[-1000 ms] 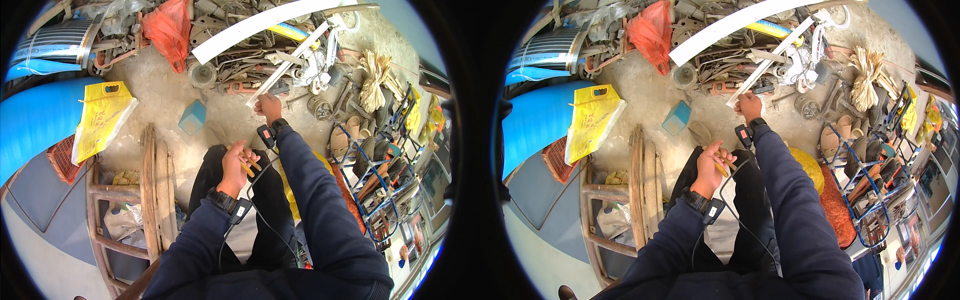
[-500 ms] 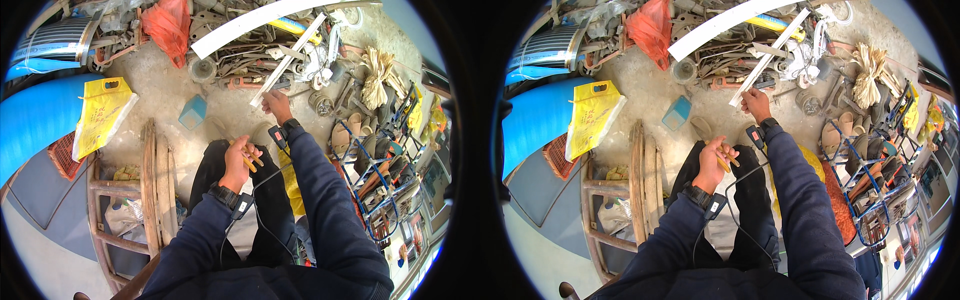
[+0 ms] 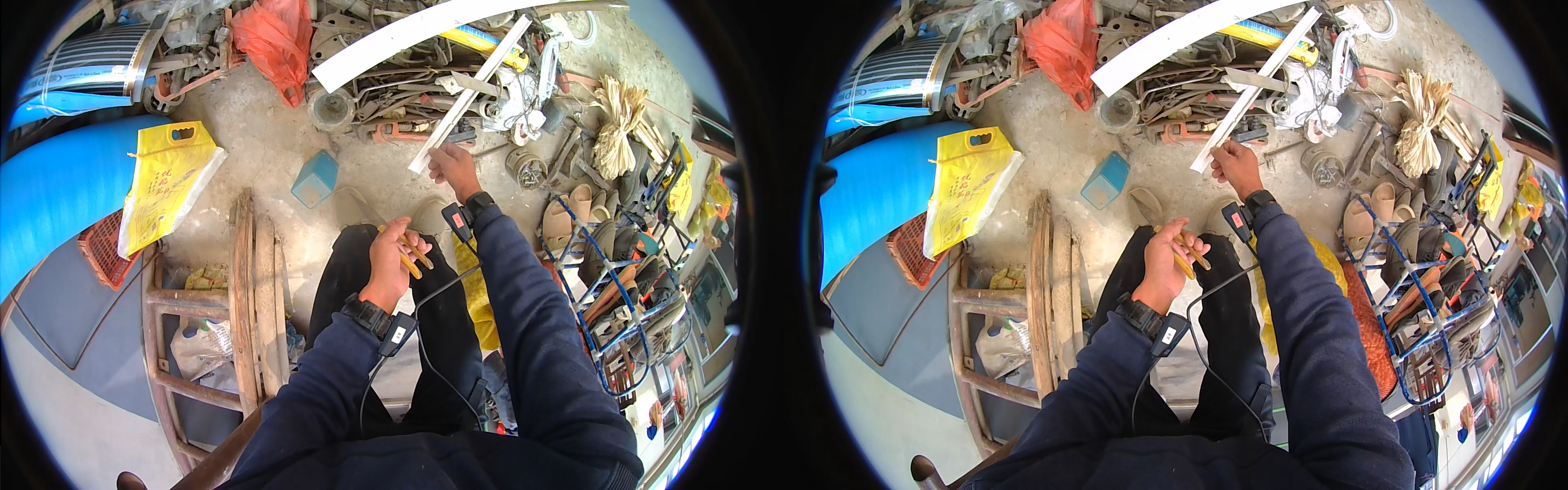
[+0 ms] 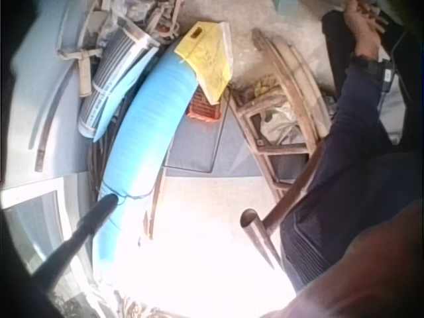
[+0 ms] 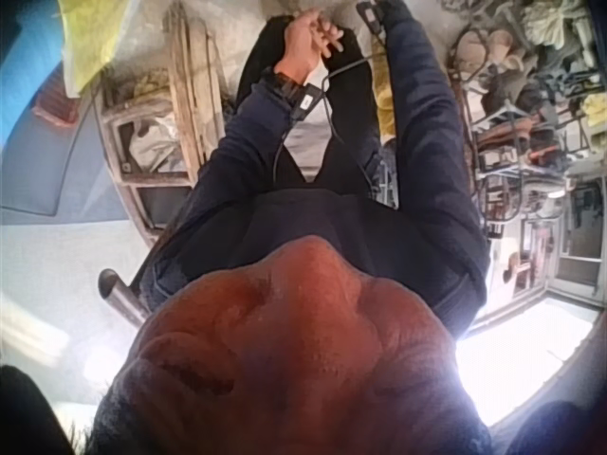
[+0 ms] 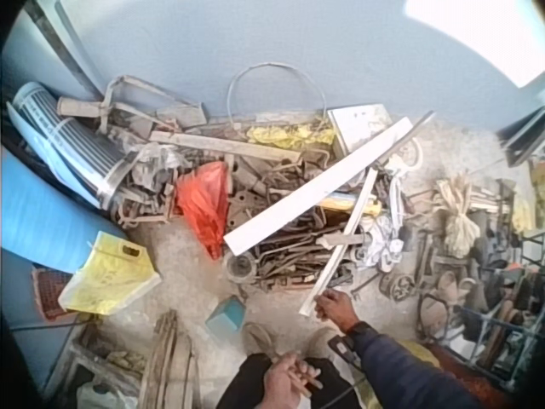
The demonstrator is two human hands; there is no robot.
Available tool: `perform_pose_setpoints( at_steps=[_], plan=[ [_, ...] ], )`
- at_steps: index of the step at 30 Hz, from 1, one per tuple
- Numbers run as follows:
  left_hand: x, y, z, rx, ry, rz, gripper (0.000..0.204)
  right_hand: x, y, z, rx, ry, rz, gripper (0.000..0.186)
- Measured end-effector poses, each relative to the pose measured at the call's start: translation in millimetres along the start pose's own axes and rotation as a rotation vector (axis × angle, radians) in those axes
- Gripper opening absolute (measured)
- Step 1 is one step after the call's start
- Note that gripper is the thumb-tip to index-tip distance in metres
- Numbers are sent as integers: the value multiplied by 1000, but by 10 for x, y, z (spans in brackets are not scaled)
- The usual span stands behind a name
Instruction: The person retrieves a screwdriver and pliers from a cluttered storage area, then returns to a wooden cabinet. They use the screwdriver to pry at the door frame and the pliers to pull out staples or nails from the edge of the cabinet door.
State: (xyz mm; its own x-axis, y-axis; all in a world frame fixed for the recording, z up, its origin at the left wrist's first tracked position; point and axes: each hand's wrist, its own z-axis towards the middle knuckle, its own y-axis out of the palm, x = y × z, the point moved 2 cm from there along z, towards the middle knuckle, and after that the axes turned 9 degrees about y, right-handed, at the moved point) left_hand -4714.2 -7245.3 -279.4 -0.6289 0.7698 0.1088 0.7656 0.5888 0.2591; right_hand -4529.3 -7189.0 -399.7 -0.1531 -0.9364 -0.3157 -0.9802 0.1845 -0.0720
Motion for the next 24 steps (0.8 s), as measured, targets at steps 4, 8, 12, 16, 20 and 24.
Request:
perform_pose_setpoints(
  at_steps=[4, 8, 12, 16, 20, 24],
  plan=[
    [11, 6, 2, 2, 8, 10, 17, -124, 88, 16, -29, -55, 22, 24],
    [9, 11, -2, -3, 11, 11, 18, -296, 215, 70, -47, -83, 47, 25],
    [8, 18, -3, 1, 15, 21, 20, -464, 408, 112, -96, -124, 99, 21],
    [21, 34, 2, -7, 15, 29, 22, -438, 563, 103, -196, -297, 4, 37],
    [13, 40, 4, 33, 5, 50, 23, -13, 321, 145, -111, -198, -101, 34],
    [5, 42, -4, 20, 11, 39, 22, 556, -179, 280, 89, -35, -172, 28]
  ],
)
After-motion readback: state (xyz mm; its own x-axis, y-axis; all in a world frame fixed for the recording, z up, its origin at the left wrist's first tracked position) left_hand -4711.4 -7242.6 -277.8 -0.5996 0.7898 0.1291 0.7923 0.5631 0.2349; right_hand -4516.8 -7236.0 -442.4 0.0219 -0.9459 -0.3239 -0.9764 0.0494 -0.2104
